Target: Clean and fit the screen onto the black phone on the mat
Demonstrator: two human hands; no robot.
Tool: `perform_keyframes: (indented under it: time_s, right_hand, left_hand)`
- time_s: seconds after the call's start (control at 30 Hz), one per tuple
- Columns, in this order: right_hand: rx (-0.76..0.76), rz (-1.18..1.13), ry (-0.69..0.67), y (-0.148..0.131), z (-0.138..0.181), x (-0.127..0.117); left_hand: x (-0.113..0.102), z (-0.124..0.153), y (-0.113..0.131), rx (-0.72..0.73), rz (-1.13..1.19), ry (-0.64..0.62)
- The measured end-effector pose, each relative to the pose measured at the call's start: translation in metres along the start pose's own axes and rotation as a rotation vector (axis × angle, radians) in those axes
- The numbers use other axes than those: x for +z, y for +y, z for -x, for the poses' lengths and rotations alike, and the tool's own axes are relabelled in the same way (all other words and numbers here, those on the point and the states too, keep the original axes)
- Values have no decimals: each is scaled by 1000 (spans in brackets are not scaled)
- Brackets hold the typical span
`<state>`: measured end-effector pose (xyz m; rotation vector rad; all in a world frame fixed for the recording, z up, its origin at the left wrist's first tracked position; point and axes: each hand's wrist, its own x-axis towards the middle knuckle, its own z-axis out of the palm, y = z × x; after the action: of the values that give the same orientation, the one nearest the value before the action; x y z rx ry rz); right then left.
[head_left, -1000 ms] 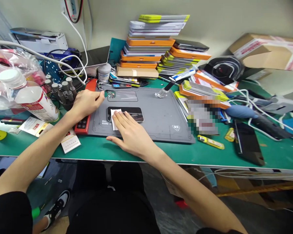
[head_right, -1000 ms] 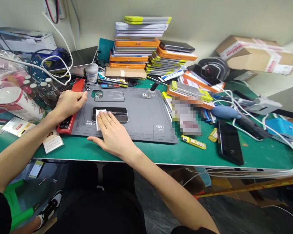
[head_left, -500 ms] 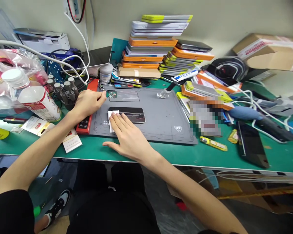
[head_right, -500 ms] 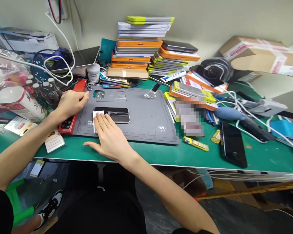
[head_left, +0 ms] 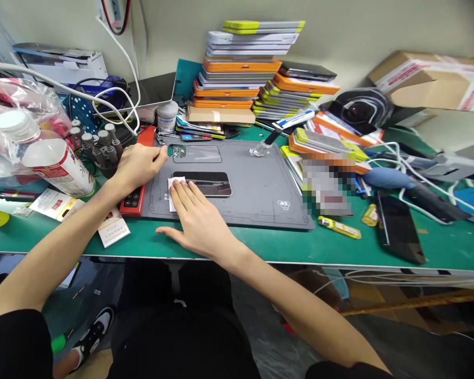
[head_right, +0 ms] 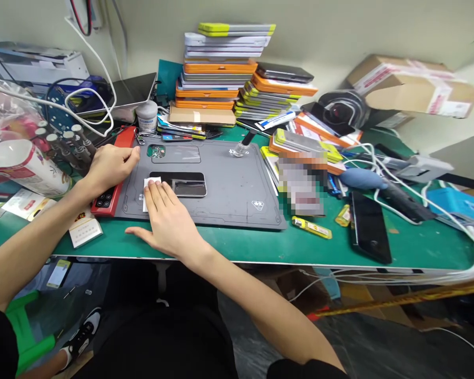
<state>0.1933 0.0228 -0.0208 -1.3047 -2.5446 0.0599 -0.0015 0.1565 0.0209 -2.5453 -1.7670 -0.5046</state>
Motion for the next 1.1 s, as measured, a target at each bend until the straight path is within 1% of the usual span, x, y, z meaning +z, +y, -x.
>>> perform_keyframes:
  time_s: [0.07, 0.23, 0.3, 0.37, 0.53, 0.6, 0.67, 0.8, 0.87, 0.9, 0.97, 1.1]
  right_hand:
    - [-1, 15, -6, 1, 1, -2]
    - [61, 54, -18, 22, -29, -8]
    - [63, 59, -16, 26, -33, -10]
    - [53, 57, -8, 24, -23, -10]
    - [13, 64, 41, 10, 28, -8]
    - [11, 71, 44, 11, 34, -9]
    - [23, 77, 17, 16, 25, -11]
    - [83, 69, -43, 33, -10, -18]
    - [104, 55, -43, 37, -18, -19]
    - [107, 51, -35, 37, -17, -18]
    - [98, 52, -14, 35, -6, -16]
    - [41, 68, 38, 27, 31, -11]
  left_hand:
    - [1, 0, 0, 4, 8, 6]
    - [0, -1, -3, 11, 17, 14]
    - [0, -2, -4, 19, 29, 19]
    - [1, -2, -4, 27, 46, 30]
    - [4, 0, -2, 20, 46, 36]
    - [4, 0, -1, 18, 41, 28]
    - [3, 0, -1, 17, 39, 18]
    - [0, -1, -1, 8, 34, 10]
    - [-2, -1, -1, 3, 32, 5]
    - [-2, -1, -1, 1, 33, 2]
    - [-2, -1, -1, -6, 35, 2]
    - [0, -1, 1, -15, 43, 4]
